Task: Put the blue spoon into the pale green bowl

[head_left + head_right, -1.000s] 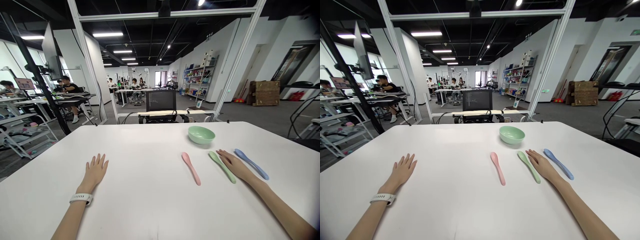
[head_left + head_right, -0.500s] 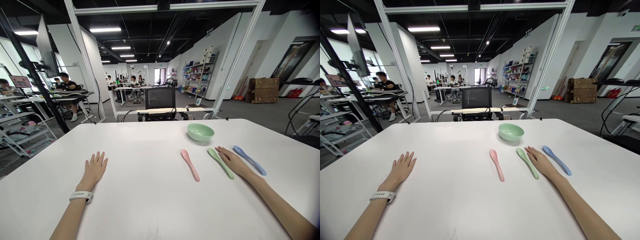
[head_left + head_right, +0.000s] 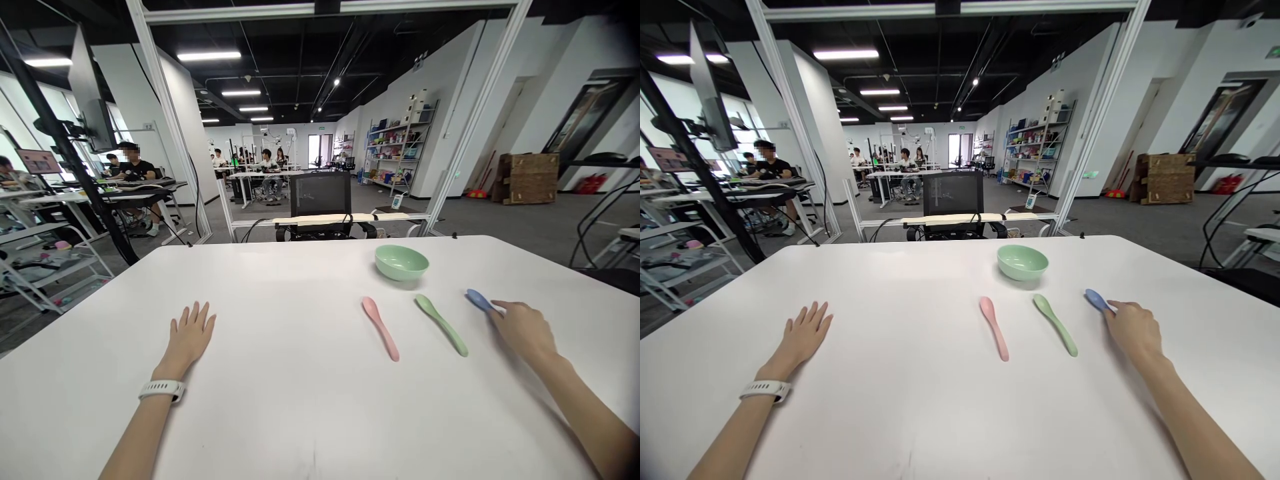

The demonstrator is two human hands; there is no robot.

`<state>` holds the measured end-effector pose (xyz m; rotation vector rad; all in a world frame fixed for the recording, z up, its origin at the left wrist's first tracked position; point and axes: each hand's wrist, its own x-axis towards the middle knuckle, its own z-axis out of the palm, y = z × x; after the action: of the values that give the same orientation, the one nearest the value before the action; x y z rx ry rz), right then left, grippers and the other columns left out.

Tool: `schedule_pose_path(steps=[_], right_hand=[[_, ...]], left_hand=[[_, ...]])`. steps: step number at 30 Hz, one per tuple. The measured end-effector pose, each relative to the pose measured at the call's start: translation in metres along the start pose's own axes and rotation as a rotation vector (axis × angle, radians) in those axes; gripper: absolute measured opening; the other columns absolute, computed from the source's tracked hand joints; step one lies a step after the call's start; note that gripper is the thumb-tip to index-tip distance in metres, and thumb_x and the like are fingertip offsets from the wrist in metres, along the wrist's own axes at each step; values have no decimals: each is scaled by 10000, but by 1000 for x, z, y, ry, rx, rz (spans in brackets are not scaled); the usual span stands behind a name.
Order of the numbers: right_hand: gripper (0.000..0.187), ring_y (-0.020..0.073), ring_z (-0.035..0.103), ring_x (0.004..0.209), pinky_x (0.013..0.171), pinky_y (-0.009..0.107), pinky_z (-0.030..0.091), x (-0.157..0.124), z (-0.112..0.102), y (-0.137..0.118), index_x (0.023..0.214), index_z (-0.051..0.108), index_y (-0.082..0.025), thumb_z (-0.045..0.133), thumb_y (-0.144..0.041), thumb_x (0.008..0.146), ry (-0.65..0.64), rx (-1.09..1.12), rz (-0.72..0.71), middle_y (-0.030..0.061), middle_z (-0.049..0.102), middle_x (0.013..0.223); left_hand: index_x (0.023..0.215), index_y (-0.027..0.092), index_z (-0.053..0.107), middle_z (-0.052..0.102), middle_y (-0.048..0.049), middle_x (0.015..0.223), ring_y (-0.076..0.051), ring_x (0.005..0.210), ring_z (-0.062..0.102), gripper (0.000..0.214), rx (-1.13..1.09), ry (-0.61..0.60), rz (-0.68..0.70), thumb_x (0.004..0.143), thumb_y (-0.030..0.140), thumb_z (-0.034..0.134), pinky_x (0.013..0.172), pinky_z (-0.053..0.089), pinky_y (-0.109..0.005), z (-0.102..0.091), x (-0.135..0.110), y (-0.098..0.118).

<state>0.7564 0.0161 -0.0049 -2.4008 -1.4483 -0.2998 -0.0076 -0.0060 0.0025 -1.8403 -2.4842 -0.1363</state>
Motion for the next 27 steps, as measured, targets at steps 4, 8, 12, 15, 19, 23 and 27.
schedule_pose_path(steps=[4,8,12,15,19,23,27], right_hand=[[501,442,796,1037,897,525,629,1,5,2,1060,890,-153,422,-288,946,-34,110,47,235,851,1090],[558,497,774,1004,920,600,611,2,-5,-2,993,881,-180,389,-440,952,85,256,-11,273,845,1049],[615,449,768,981,943,546,599,13,-33,-31,1046,853,-188,418,-618,989,165,405,-101,271,851,1104],[517,367,786,989,919,439,600,29,-53,-71,1112,842,-161,491,-529,1020,97,406,-215,191,870,1104],[355,321,796,1090,954,368,594,54,-64,-131,1168,839,-127,546,-248,1007,-86,254,-389,190,862,1202],[306,313,813,1105,968,358,609,74,-55,-171,1053,863,-139,580,-115,938,-156,191,-453,183,868,1162],[246,323,838,982,891,386,641,86,-41,-185,933,864,-165,632,-99,885,-198,175,-497,161,873,977]], left_hand=[[1744,151,400,340,-174,1837,-388,1716,317,729,-13,18,6,1100,435,215,1361,304,-681,1,1,-1],[1741,148,408,344,-174,1836,-392,1712,324,740,-29,38,7,1096,446,202,1361,298,-682,3,1,-2],[1732,166,436,378,-169,1826,-392,1703,347,734,-33,60,6,1089,450,224,1354,308,-678,6,2,-3],[1727,169,449,392,-177,1819,-397,1698,357,727,-34,72,10,1088,445,238,1346,316,-685,7,2,-3],[1752,157,388,340,-165,1845,-381,1720,309,737,-22,24,1,1099,446,204,1366,289,-658,4,1,-2],[1753,165,384,338,-161,1847,-362,1727,297,723,-15,10,-10,1100,437,232,1373,293,-637,1,0,0],[1747,157,396,340,-175,1842,-365,1722,310,721,-20,16,-9,1098,426,236,1368,300,-646,1,-2,2]])
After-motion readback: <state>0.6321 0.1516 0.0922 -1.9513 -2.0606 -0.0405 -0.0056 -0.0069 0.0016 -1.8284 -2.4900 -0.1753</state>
